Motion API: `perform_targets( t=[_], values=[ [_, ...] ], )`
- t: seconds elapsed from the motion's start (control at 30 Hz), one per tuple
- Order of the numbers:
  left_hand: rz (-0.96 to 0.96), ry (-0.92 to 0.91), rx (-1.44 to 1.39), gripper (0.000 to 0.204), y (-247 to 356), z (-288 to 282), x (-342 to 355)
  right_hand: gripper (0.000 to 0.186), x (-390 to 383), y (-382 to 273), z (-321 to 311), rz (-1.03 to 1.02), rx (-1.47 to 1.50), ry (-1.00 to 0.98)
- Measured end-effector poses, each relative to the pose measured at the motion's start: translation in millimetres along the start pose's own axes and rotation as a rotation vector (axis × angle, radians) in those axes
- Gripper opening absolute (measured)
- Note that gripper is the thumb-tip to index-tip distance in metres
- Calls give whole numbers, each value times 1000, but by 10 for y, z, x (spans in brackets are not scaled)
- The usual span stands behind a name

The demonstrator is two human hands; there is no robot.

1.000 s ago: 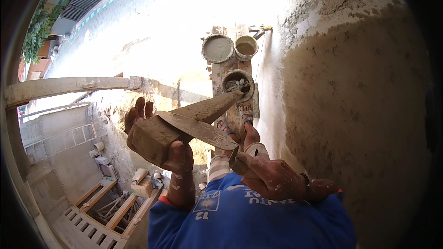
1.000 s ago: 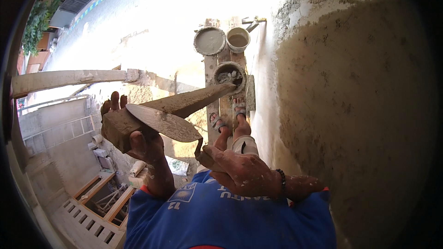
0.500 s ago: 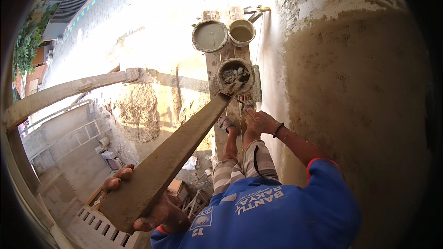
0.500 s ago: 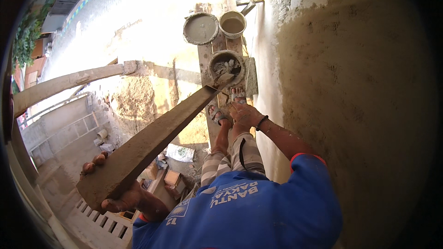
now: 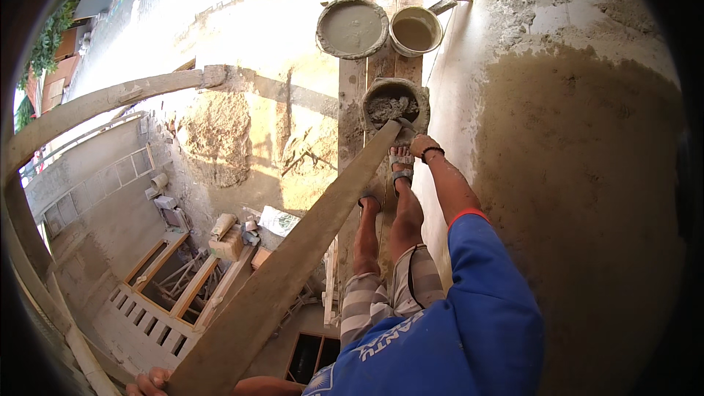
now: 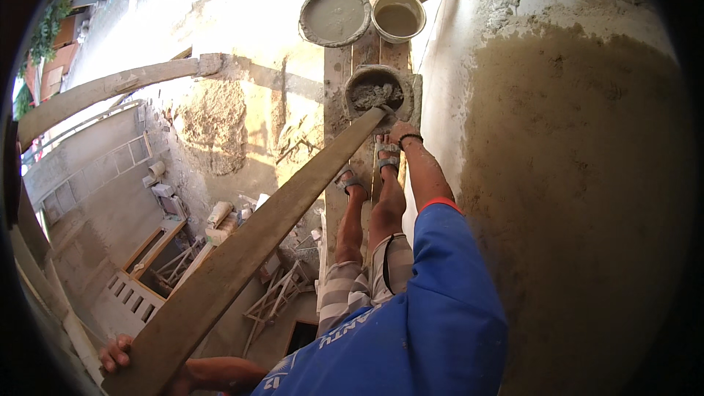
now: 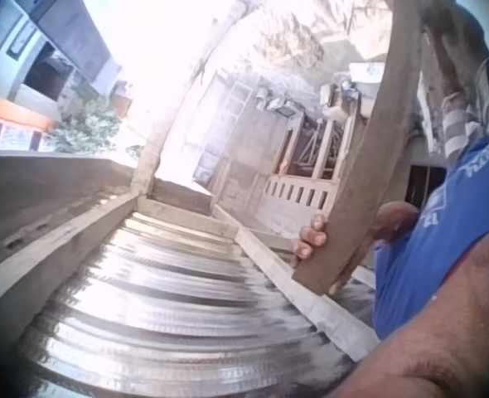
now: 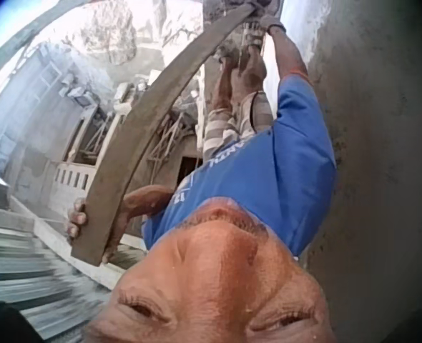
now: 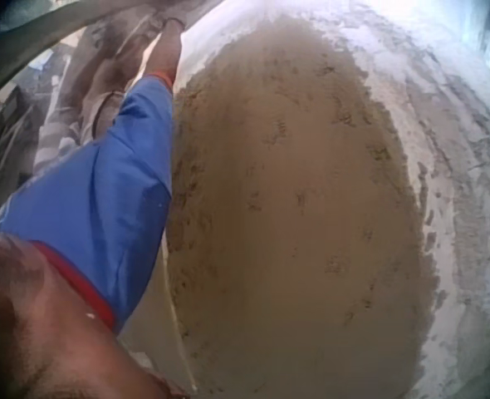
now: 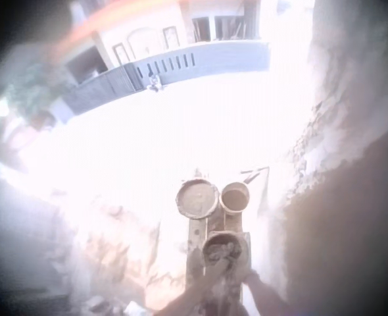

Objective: The person mixes plaster in a bucket with a trowel, applies it to a concrete wall, and smooths the surface using a wooden board while positioned on a scaffold.

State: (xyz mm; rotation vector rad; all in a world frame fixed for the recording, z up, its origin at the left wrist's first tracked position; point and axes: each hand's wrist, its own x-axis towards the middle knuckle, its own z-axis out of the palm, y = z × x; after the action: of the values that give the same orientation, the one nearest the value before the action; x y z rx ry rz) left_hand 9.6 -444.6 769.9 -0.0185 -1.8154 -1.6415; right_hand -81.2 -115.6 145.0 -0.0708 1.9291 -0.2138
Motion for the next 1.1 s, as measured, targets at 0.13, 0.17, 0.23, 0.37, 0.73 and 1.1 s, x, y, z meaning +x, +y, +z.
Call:
perform_targets(
  t=[0.13,0.17,0.23,0.37,0.73,1.1],
  values=[
    [24,-62,-62,75,-72,-29,-9,26,-415,-18,102,-286,-348,194],
    [28,-113,-96,75,-44,-19,4,29,-657,-50,118,-413,-339,348],
    [-33,-211,-181,77,-39,72,121,40,-853,230,168,-346,-236,233],
    [-143,-198,-135,75,143,309,205,34,-1714,217,161,-565,-242,536],
    [-161,102,48,85,168,834,364,46,-3122,-142,-62,-311,687,304],
    [-57,100,43,54,341,706,435,46,-4523,-791,-676,-549,638,749]
  ],
)
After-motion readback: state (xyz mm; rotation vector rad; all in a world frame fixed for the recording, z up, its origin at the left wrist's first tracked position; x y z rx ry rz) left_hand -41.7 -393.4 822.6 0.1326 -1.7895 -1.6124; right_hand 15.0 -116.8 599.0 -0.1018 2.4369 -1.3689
